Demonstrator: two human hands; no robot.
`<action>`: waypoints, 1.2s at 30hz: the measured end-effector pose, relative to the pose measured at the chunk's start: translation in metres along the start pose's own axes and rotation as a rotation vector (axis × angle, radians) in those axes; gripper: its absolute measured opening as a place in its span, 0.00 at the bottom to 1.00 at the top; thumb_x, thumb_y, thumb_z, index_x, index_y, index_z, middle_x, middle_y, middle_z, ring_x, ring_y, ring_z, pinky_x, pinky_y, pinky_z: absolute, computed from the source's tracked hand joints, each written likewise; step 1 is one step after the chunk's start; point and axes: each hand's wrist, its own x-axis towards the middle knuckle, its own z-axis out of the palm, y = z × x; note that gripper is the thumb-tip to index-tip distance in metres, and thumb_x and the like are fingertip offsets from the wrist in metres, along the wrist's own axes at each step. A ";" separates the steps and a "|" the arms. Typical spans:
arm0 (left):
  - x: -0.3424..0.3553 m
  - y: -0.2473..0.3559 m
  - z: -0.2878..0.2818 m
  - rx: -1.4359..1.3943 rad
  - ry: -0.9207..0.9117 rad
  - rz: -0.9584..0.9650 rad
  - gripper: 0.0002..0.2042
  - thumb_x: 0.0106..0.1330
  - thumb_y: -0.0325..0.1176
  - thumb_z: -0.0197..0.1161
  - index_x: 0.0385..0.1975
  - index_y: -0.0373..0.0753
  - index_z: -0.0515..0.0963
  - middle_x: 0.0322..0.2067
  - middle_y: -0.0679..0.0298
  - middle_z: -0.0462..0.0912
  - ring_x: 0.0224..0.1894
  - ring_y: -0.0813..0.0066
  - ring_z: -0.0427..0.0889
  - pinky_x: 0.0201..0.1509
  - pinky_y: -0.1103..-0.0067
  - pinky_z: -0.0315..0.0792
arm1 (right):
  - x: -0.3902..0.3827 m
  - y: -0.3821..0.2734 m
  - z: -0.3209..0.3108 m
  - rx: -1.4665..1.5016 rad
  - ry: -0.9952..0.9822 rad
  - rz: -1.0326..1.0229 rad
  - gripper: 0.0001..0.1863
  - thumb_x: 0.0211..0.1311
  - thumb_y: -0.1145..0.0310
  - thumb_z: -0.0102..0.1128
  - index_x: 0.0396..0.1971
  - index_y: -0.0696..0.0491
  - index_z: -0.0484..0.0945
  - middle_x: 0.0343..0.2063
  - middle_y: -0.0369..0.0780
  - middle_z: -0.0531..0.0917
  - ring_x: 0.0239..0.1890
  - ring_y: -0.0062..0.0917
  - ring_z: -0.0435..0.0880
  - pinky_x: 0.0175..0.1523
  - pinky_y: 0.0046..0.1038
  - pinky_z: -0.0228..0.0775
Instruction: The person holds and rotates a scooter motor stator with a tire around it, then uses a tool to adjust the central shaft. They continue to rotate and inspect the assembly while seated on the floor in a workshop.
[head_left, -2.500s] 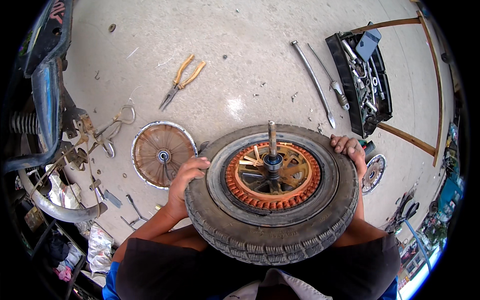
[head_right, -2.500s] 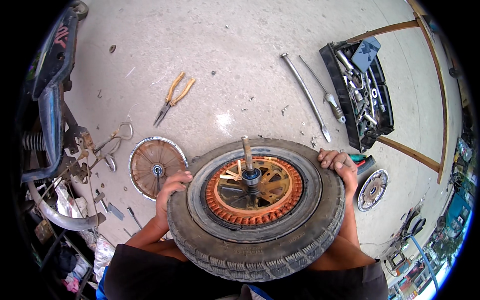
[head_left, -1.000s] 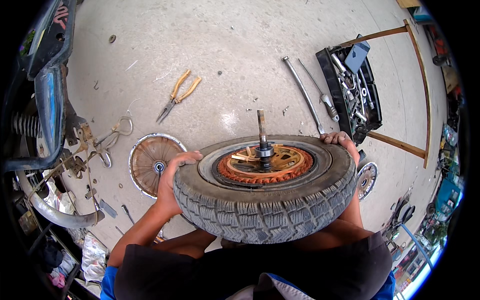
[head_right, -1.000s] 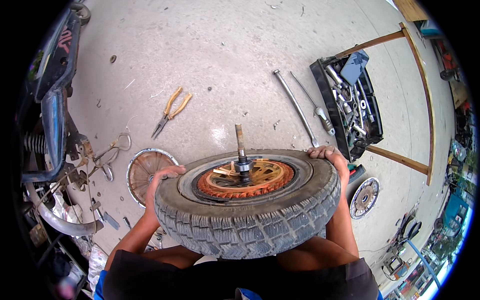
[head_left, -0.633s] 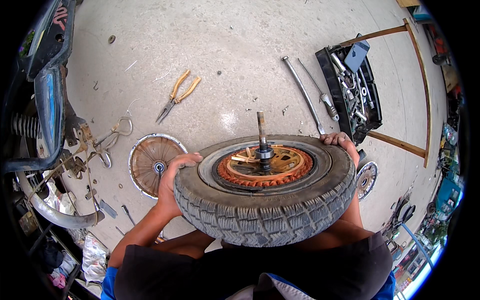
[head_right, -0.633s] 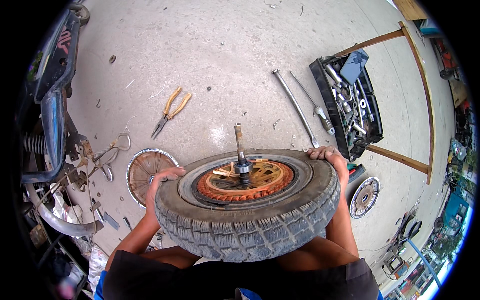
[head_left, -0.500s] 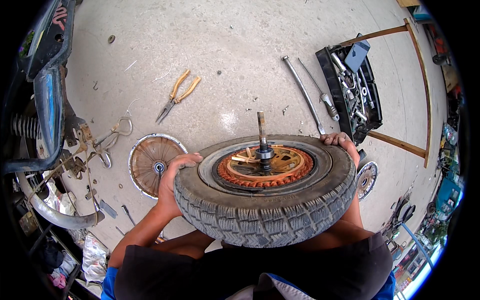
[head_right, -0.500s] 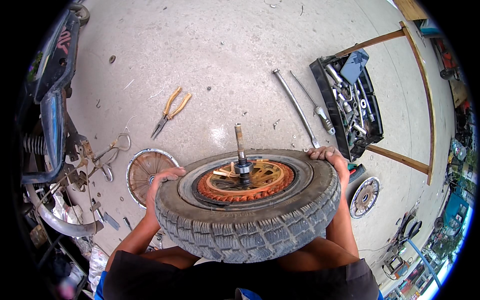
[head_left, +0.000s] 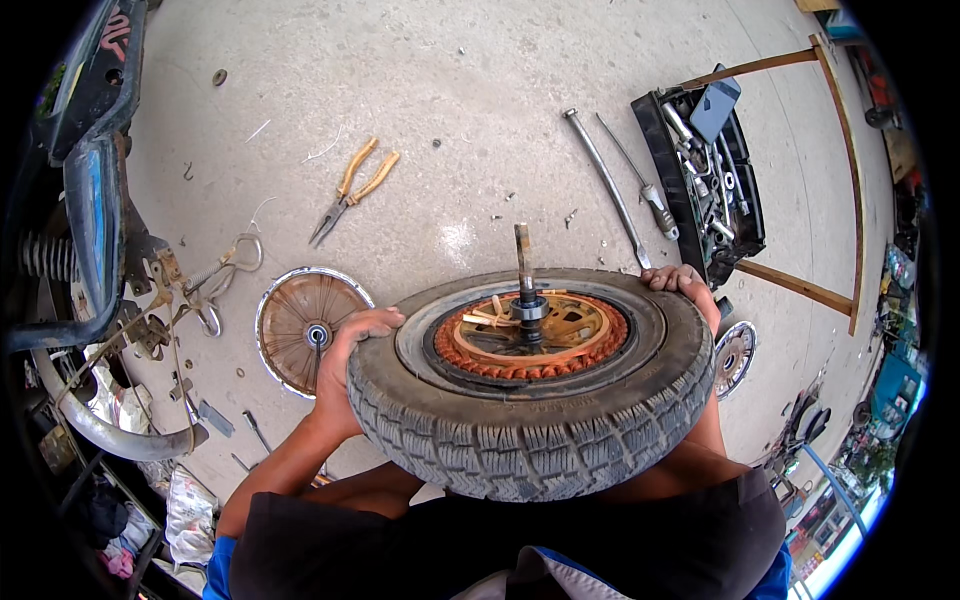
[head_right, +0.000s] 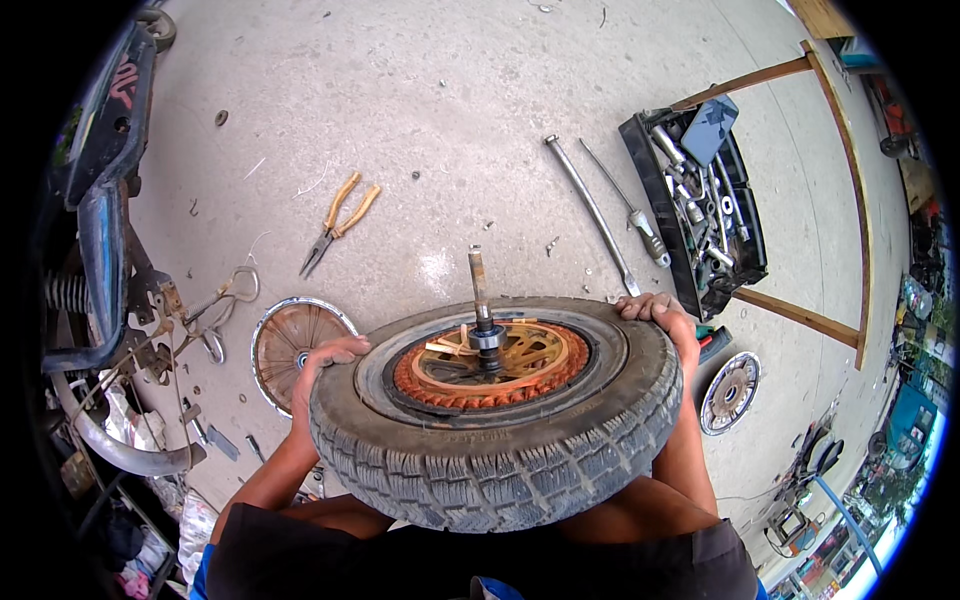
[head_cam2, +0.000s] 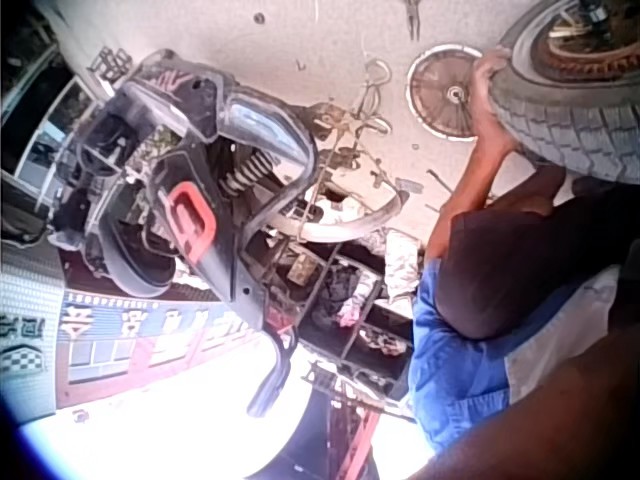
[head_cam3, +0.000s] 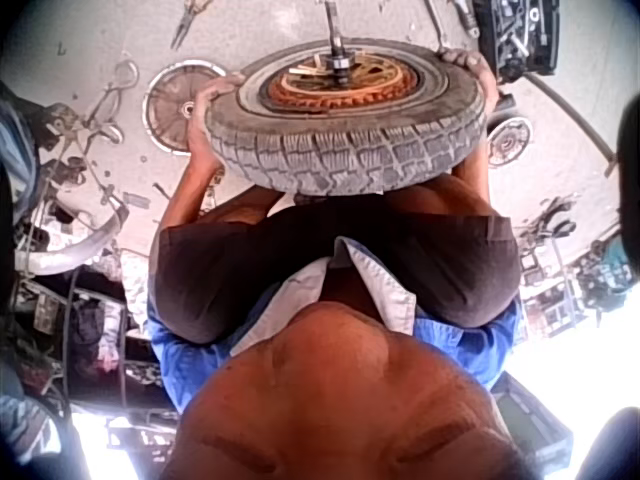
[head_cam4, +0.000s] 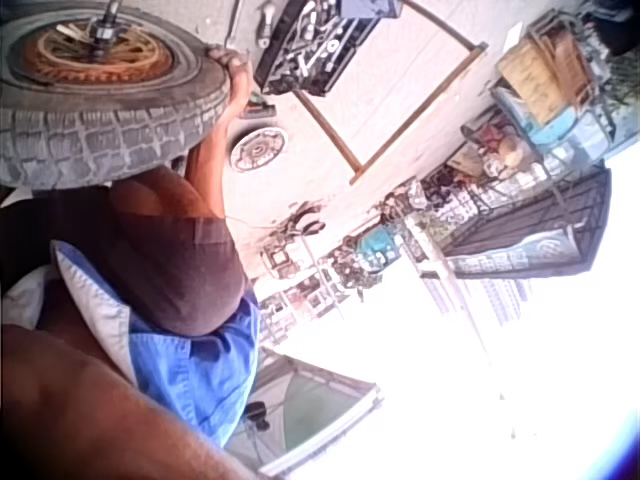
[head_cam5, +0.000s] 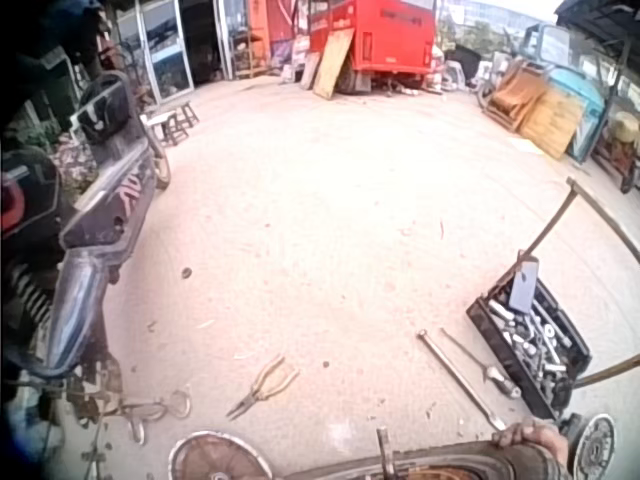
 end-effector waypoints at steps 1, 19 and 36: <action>-0.001 0.000 0.000 0.008 0.000 -0.001 0.39 0.41 0.37 0.86 0.54 0.37 0.71 0.55 0.50 0.79 0.62 0.53 0.78 0.67 0.62 0.69 | 0.000 0.001 0.000 0.007 -0.003 0.001 0.09 0.58 0.66 0.55 0.26 0.56 0.72 0.29 0.46 0.79 0.42 0.36 0.77 0.63 0.40 0.65; -0.004 0.001 0.003 0.011 0.000 0.008 0.38 0.42 0.37 0.87 0.53 0.38 0.71 0.55 0.51 0.79 0.61 0.52 0.77 0.66 0.61 0.69 | -0.006 -0.001 0.002 0.042 -0.007 0.035 0.09 0.63 0.67 0.55 0.26 0.55 0.73 0.28 0.43 0.79 0.45 0.35 0.76 0.65 0.37 0.64; -0.003 0.000 0.004 -0.011 -0.006 0.018 0.37 0.43 0.36 0.86 0.54 0.37 0.71 0.56 0.50 0.78 0.62 0.52 0.77 0.67 0.60 0.69 | -0.006 0.001 0.000 0.057 -0.029 0.025 0.09 0.65 0.67 0.53 0.26 0.54 0.72 0.29 0.42 0.78 0.45 0.34 0.74 0.65 0.37 0.62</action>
